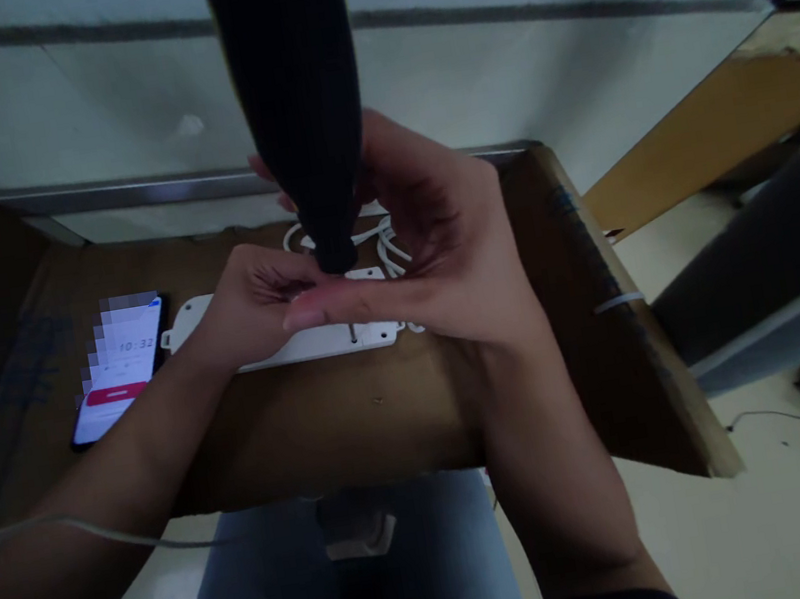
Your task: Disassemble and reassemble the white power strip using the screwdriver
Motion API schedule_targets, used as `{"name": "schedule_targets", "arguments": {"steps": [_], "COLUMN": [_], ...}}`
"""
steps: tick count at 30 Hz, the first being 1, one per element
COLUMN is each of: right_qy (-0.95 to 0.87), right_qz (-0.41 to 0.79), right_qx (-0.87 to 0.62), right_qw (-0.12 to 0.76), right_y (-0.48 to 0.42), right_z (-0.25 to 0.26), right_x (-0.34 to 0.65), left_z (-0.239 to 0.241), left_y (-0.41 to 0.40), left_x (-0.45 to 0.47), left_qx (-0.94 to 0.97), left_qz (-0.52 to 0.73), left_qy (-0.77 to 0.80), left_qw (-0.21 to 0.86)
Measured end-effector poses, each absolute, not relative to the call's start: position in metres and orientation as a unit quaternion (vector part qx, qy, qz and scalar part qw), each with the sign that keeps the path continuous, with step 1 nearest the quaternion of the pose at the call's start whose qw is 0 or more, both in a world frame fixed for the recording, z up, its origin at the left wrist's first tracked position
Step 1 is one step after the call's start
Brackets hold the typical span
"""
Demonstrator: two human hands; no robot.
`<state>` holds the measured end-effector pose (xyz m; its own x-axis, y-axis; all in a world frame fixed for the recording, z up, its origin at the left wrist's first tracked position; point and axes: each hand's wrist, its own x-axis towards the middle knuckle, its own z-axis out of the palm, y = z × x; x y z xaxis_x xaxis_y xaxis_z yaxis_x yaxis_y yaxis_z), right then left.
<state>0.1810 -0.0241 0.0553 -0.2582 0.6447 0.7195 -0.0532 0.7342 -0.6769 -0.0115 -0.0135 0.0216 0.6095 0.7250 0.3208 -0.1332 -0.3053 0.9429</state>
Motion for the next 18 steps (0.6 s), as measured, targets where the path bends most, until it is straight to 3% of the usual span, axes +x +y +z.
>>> {"name": "schedule_targets", "arguments": {"steps": [4, 9, 18], "right_qy": [-0.707, -0.702, -0.723], "right_qz": [0.270, 0.278, 0.341], "right_qx": [-0.172, -0.165, -0.126], "right_qw": [0.631, 0.634, 0.587], "right_y": [-0.015, -0.014, -0.018], "right_z": [0.053, 0.052, 0.058], "right_x": [0.174, 0.171, 0.183], "left_z": [0.017, 0.015, 0.032], "left_y": [-0.016, -0.018, -0.007], "left_x": [-0.004, 0.000, -0.026], "left_qx": [0.698, 0.703, 0.793], "left_qz": [0.429, 0.468, 0.338], "left_qy": [0.205, 0.233, 0.171], "left_qw": [0.536, 0.482, 0.478]}}
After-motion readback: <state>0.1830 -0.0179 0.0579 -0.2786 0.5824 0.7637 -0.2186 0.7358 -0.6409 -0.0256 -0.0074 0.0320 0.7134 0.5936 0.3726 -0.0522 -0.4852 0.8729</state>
